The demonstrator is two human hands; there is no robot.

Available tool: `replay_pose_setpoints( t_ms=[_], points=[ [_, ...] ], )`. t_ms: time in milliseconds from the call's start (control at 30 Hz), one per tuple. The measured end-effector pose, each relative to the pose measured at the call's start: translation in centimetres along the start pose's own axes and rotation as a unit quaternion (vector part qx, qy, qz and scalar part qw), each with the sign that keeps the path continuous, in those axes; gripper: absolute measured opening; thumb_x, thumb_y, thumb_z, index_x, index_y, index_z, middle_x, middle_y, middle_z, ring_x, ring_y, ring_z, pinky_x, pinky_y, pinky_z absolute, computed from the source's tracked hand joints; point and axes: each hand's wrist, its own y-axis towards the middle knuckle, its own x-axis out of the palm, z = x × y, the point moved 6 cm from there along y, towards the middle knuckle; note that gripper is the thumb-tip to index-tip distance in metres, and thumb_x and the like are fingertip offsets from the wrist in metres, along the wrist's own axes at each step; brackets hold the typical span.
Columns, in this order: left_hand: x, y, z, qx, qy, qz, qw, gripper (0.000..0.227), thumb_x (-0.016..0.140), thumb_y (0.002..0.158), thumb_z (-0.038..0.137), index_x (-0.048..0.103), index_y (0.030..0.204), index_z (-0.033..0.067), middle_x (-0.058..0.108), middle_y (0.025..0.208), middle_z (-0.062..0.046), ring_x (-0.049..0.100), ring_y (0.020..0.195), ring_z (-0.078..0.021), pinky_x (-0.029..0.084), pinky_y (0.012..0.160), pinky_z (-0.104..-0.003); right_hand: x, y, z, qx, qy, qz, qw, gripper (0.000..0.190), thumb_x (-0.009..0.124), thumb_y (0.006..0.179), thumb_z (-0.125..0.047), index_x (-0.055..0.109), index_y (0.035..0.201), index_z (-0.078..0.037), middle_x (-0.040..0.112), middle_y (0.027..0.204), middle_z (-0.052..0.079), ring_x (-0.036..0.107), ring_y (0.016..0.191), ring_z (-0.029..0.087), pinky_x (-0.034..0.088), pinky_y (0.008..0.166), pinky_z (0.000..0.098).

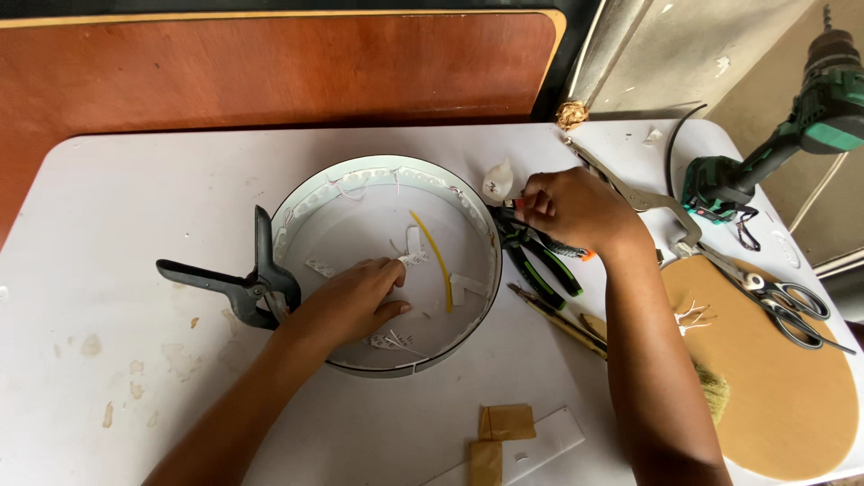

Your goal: The person assembles a small light fixture on a white table. They use a clamp to hold a circular metal frame, attach a white plastic socket with wires, and use a lighter to heat-shrink a yellow sleeve over the wires. The person then secures the socket to the frame and adjusts the wiring.

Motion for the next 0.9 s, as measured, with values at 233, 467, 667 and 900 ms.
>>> replay_pose_setpoints(
  t_ms=[233, 467, 667, 900],
  points=[
    [-0.2, 0.3, -1.4, -0.048, 0.017, 0.052, 0.997, 0.023, 0.062, 0.098, 0.020, 0.049, 0.115, 0.0117, 0.065, 0.095, -0.014, 0.069, 0.096, -0.0381, 0.056, 0.080, -0.048, -0.7, -1.4, -1.9, -0.031, 0.015, -0.013, 0.999, 0.033, 0.070, 0.087, -0.019, 0.074, 0.119, -0.013, 0.078, 0.099, 0.019, 0.075, 0.097, 0.041, 0.057, 0.084, 0.0545],
    [-0.5, 0.2, -0.6, -0.043, 0.035, 0.026, 0.998, 0.022, 0.064, 0.097, 0.024, 0.052, 0.110, 0.0106, 0.064, 0.099, -0.015, 0.068, 0.100, -0.0388, 0.056, 0.080, -0.049, 2.3, 3.7, 6.4, 0.012, -0.102, 0.091, 0.991, 0.024, 0.067, 0.092, -0.013, 0.080, 0.106, -0.026, 0.079, 0.094, 0.010, 0.076, 0.089, 0.038, 0.060, 0.079, 0.0504],
    [-0.4, 0.1, -0.6, -0.048, 0.042, 0.017, 0.998, 0.022, 0.063, 0.098, 0.025, 0.054, 0.111, 0.0110, 0.065, 0.105, -0.016, 0.067, 0.106, -0.0386, 0.056, 0.085, -0.050, 3.9, 4.5, 4.2, -0.007, -0.117, 0.071, 0.991, 0.021, 0.072, 0.089, -0.014, 0.083, 0.103, -0.025, 0.078, 0.096, 0.015, 0.075, 0.092, 0.041, 0.059, 0.084, 0.0504],
    [-0.4, -0.1, -0.7, -0.053, 0.034, 0.019, 0.998, 0.021, 0.063, 0.098, 0.026, 0.053, 0.111, 0.0122, 0.064, 0.105, -0.015, 0.067, 0.106, -0.0393, 0.055, 0.086, -0.051, 3.0, 3.9, 3.5, 0.009, -0.040, 0.022, 0.999, 0.024, 0.069, 0.092, -0.014, 0.080, 0.111, -0.023, 0.079, 0.107, 0.012, 0.072, 0.105, 0.043, 0.056, 0.093, 0.0561]
  ],
)
